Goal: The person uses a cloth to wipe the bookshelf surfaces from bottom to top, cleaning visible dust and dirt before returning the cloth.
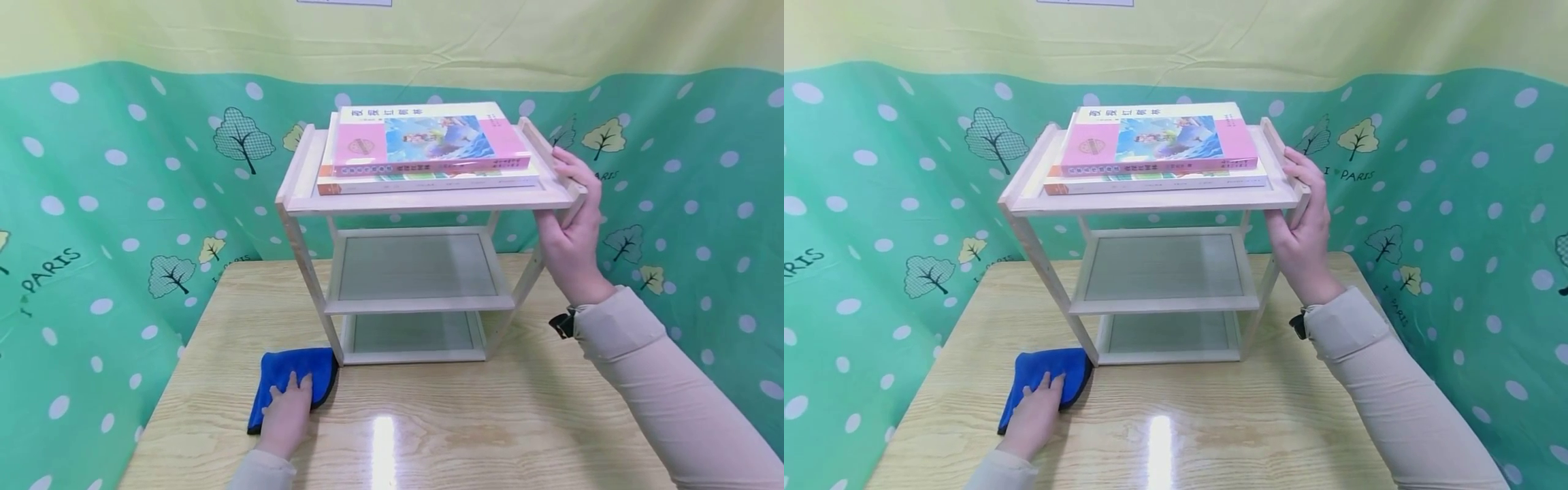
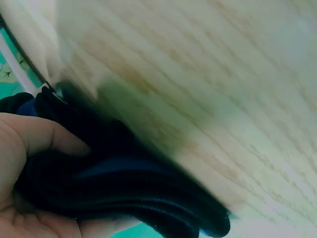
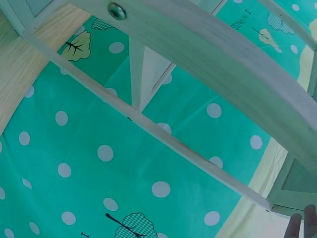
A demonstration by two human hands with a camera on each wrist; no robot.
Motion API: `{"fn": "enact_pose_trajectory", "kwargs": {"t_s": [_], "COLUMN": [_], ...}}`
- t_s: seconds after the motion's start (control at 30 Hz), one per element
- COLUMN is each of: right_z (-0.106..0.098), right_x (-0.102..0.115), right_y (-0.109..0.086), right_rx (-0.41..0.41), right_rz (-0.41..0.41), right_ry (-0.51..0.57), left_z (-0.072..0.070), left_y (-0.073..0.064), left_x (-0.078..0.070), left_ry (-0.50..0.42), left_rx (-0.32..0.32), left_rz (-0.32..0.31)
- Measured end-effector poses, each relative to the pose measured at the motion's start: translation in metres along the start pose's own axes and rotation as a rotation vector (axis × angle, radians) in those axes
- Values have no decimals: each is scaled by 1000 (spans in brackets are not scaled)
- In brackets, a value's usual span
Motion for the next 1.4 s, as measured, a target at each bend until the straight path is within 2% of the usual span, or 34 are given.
{"fn": "enact_pose_trajectory", "kwargs": {"t_s": [0.23,0.33,0.73,0.87,1.07,1.13,1.2,1.4], "right_z": [0,-1,-2,-5,-10,-12,-15,-23], "right_x": [-1,-2,-4,-3,0,1,2,5], "right_y": [0,0,-1,-1,1,2,3,7], "right_rx": [38,47,65,55,16,3,-18,-80], "right_rz": [-4,-11,-25,-42,-68,-67,-61,13], "right_ry": [66,97,192,125,59,60,61,9], "left_z": [-15,-19,-23,-17,5,10,10,0], "left_y": [-14,-22,-38,-39,-36,-36,-35,-36], "left_x": [-4,-4,-7,-9,-11,-12,-15,-20], "left_ry": [-87,-121,-186,-165,-85,-63,-35,70], "left_rx": [-111,-140,-170,-146,19,40,23,-134], "left_rz": [90,101,117,94,-31,-52,-51,30]}}
Point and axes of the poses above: each hand's wrist, its own y-axis towards the middle knuckle, its own z-axis out of the palm, x = y × z, the point moved 6 cm from there along y, towards the middle knuckle, and after that the axes turned 5 degrees about x, right-handed, at the moved point
